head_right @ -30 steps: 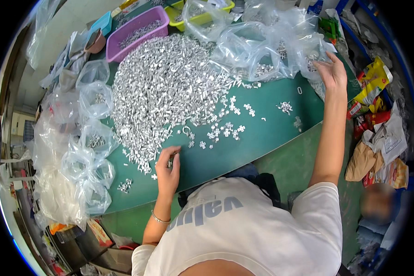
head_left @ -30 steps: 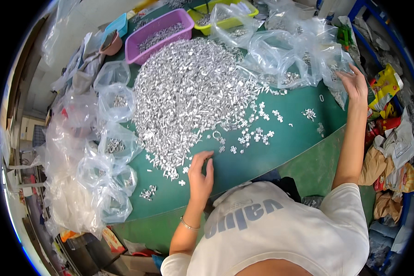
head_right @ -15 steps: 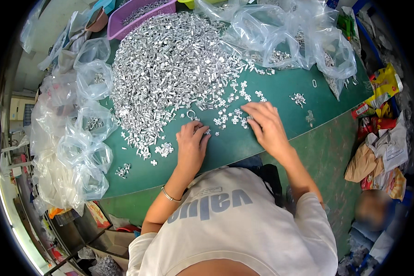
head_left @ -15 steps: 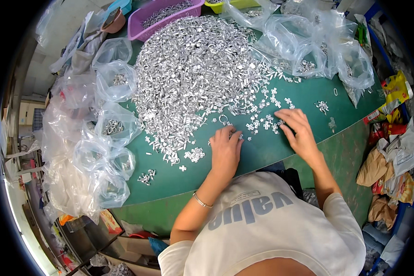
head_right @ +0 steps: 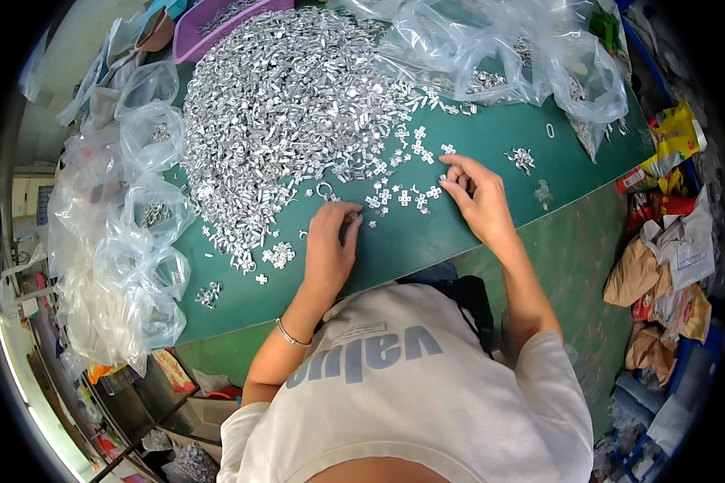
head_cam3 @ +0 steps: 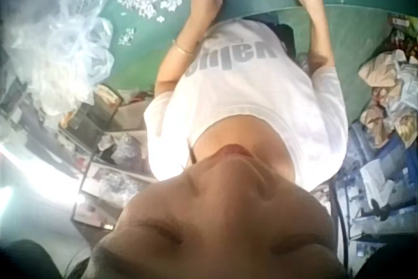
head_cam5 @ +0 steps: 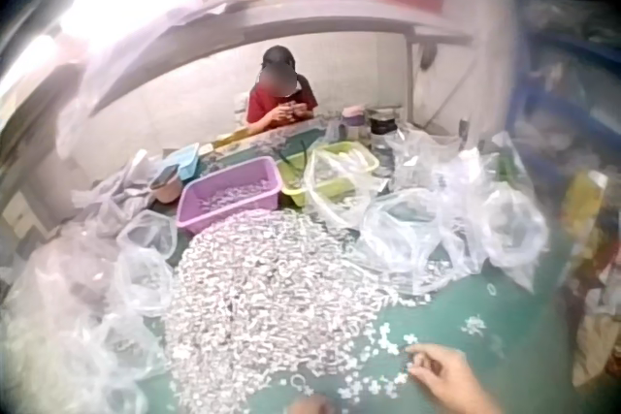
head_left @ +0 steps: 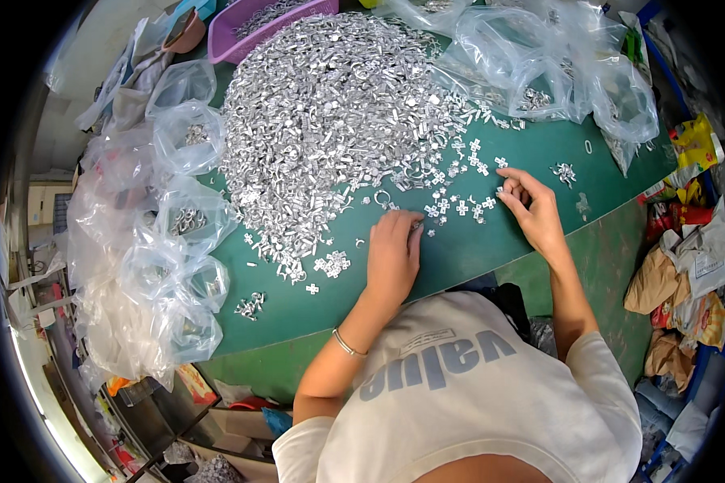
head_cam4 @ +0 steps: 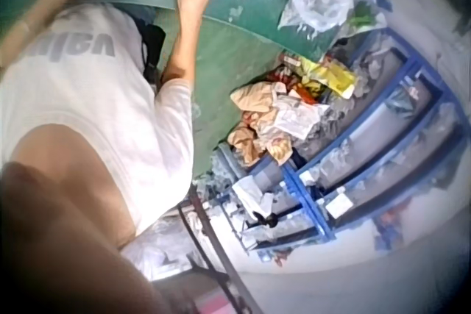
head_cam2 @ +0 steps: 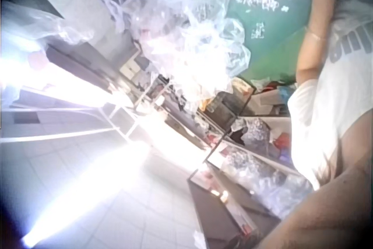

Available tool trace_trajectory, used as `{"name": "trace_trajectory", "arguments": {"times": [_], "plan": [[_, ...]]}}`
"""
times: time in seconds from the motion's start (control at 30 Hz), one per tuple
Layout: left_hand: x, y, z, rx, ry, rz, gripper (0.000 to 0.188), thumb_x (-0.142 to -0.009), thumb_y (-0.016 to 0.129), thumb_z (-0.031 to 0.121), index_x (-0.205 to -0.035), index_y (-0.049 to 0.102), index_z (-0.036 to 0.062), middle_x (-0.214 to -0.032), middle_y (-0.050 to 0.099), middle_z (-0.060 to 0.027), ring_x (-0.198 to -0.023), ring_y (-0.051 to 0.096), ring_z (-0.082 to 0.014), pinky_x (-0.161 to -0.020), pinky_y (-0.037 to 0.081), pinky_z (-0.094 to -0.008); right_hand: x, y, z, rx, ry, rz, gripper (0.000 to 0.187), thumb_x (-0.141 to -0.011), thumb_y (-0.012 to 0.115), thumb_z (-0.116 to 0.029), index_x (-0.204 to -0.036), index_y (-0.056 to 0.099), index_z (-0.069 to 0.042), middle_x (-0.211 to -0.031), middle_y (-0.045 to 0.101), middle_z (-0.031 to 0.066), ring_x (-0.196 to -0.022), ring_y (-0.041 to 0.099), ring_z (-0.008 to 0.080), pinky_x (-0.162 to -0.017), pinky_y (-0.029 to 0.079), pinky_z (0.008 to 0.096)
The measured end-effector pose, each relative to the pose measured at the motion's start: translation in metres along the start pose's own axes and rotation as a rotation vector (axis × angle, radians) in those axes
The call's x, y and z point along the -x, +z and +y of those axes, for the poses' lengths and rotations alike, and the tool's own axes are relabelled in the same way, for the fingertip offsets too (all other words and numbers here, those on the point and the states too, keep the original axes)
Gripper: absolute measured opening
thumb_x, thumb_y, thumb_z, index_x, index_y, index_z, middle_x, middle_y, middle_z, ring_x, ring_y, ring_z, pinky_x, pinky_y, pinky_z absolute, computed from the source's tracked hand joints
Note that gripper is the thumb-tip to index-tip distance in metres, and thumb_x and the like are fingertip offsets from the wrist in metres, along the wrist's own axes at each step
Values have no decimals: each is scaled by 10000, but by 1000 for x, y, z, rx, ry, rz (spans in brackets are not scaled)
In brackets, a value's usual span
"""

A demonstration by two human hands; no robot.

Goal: The person sorts small silver metal fasteners on a green table, picking them up by hand and placing them into clear plastic bags. The person repeatedly scoops fasteners from a large pile and transfers them into bags, occasionally adjusting the pile.

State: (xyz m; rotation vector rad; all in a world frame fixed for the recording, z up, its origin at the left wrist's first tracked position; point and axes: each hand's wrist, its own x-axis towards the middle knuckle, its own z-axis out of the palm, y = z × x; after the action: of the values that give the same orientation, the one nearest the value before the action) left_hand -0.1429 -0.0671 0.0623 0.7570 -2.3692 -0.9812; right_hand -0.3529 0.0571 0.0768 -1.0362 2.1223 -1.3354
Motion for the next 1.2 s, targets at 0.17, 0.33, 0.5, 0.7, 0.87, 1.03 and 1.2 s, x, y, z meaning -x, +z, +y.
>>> {"name": "trace_trajectory", "arguments": {"times": [0.17,0.33,0.5,0.7,0.87,1.03,1.2], "plan": [[-22,11,8,-85,91,-22,217,-799,656,-28,-1011,610,-13,-967,579,-134,-871,574,-315,-761,468,-391,6,0,6,385,-437,-90,279,-772,679,36,-1042,629,-18,-814,533,84,-642,495,207,-609,424,309],[-20,16,6,-10,57,-27,221,-796,663,-26,-1003,587,-13,-999,566,-138,-857,577,-316,-751,482,-387,10,-1,0,229,-201,-146,225,-754,693,39,-949,595,-16,-842,547,101,-642,505,241,-596,429,338],[-20,14,3,128,-11,-59,269,-771,679,-68,-1009,566,-10,-991,572,-127,-795,583,-253,-687,494,-334,8,-7,-4,122,-60,-177,207,-756,689,48,-935,601,-7,-796,553,101,-638,511,227,-591,428,331],[-22,23,22,296,-22,-77,330,-769,668,-95,-1077,588,-10,-1009,586,-123,-791,584,-214,-663,498,-309,9,-8,-4,185,-130,-177,199,-798,664,20,-989,612,-1,-846,589,121,-659,538,248,-617,441,348],[-25,39,25,80,170,-94,303,-814,612,-70,-1114,599,-27,-1069,566,-155,-898,597,-295,-769,501,-373,21,-6,-13,161,-52,-154,177,-843,636,-30,-1016,605,-9,-930,590,130,-740,573,293,-671,465,389],[-24,39,27,-48,206,-162,235,-824,593,-47,-1059,607,-46,-1108,549,-165,-968,583,-339,-818,490,-400,22,-2,-7,311,-142,-131,141,-834,646,-43,-969,609,-30,-882,549,137,-802,571,359,-689,461,432],[-19,33,30,25,221,-249,249,-815,589,-59,-1063,597,-36,-1112,542,-161,-987,570,-345,-824,488,-403,21,-6,-2,330,-194,-153,165,-811,672,-50,-963,612,-27,-891,552,132,-849,567,348,-725,459,426]]}}
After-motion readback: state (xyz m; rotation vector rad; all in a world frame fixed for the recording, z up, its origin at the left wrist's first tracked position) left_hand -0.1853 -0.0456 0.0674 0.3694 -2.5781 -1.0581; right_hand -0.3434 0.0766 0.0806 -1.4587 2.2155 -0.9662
